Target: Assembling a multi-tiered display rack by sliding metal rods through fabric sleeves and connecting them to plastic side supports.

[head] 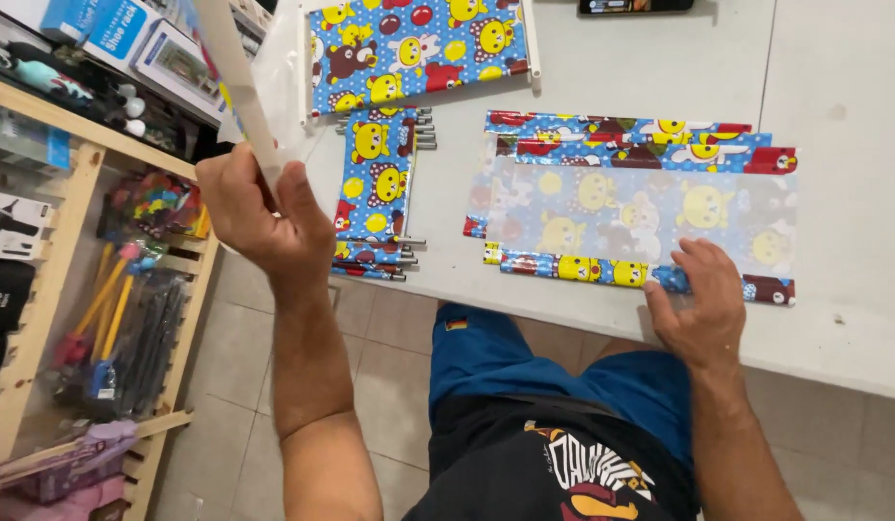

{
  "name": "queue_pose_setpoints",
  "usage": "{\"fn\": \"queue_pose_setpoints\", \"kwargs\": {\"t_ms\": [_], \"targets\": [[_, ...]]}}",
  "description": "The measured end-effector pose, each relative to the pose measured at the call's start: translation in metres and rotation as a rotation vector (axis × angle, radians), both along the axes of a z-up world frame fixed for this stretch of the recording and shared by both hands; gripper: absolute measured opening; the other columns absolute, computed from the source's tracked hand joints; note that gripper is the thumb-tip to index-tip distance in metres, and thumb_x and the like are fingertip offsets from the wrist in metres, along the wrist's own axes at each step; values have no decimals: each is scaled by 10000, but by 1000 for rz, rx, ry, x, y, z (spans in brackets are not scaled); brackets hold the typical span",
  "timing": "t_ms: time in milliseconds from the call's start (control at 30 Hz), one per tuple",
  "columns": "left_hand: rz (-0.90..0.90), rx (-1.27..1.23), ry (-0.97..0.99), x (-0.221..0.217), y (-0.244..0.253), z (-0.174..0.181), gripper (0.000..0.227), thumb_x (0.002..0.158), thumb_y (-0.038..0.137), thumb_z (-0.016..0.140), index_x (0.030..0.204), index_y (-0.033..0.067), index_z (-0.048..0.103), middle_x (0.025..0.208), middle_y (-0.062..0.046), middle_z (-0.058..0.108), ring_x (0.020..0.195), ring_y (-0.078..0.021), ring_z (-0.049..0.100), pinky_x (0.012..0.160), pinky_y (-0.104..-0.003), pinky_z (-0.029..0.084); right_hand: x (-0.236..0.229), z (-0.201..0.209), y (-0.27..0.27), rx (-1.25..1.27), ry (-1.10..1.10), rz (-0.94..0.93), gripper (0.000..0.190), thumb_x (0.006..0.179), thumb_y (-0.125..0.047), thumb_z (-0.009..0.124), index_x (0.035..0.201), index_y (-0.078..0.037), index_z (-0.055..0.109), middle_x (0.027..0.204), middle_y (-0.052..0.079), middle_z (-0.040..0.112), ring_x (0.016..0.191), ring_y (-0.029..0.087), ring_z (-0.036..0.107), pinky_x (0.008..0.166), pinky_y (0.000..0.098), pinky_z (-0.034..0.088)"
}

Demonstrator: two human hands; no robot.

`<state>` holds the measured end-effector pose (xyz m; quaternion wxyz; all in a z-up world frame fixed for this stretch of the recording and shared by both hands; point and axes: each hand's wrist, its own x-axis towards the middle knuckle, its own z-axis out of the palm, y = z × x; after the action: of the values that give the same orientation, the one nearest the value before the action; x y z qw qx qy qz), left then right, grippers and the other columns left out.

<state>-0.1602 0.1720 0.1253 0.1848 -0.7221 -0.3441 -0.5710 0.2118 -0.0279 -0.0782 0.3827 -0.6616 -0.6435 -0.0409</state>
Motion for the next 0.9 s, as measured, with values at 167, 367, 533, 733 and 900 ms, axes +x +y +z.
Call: {"fn": "queue_pose_setpoints", "kwargs": {"t_ms": [167, 367, 533, 733, 900], "targets": [[8, -6, -107, 21, 25, -15, 339, 1121, 323, 514, 1141, -13, 557, 898, -150, 451, 761, -278, 463, 600, -402, 378, -13, 33, 5, 68, 115, 64, 422, 916, -134, 767, 1253, 86, 636, 1350, 285, 651, 1291, 449, 598, 1106, 560, 493], [-15, -78, -136, 9, 66, -25, 287, 1139, 228, 535, 1231, -37, 595, 1047, -150, 536, 945, -275, 675, 699, -377, 707, -10, 20, -10, 24, 175, 74, 382, 923, -125, 743, 1241, 63, 645, 1353, 259, 656, 1280, 414, 605, 1101, 531, 503], [151, -46, 304, 56, 89, -42, 228, 980, 143, 792, 1128, 42, 651, 866, -68, 536, 762, -245, 519, 577, -385, 434, -9, 10, -27, -18, 205, 17, 327, 916, -113, 736, 1194, 46, 667, 1326, 229, 668, 1260, 384, 615, 1105, 501, 495], [292, -437, 600, 111, 180, -139, 254, 910, 333, 848, 937, 113, 726, 890, -28, 584, 764, -222, 649, 508, -395, 591, -10, 22, -34, 1, 202, -18, 339, 910, -115, 745, 1206, 30, 667, 1315, 214, 671, 1257, 376, 621, 1107, 512, 491], [137, -497, 568, 142, 212, -169, 258, 917, 298, 837, 1037, 92, 739, 953, -88, 649, 773, -304, 671, 598, -487, 573, 5, 25, -42, 36, 188, -82, 327, 930, -136, 731, 1213, 13, 663, 1303, 190, 671, 1235, 372, 627, 1128, 503, 465]]}}
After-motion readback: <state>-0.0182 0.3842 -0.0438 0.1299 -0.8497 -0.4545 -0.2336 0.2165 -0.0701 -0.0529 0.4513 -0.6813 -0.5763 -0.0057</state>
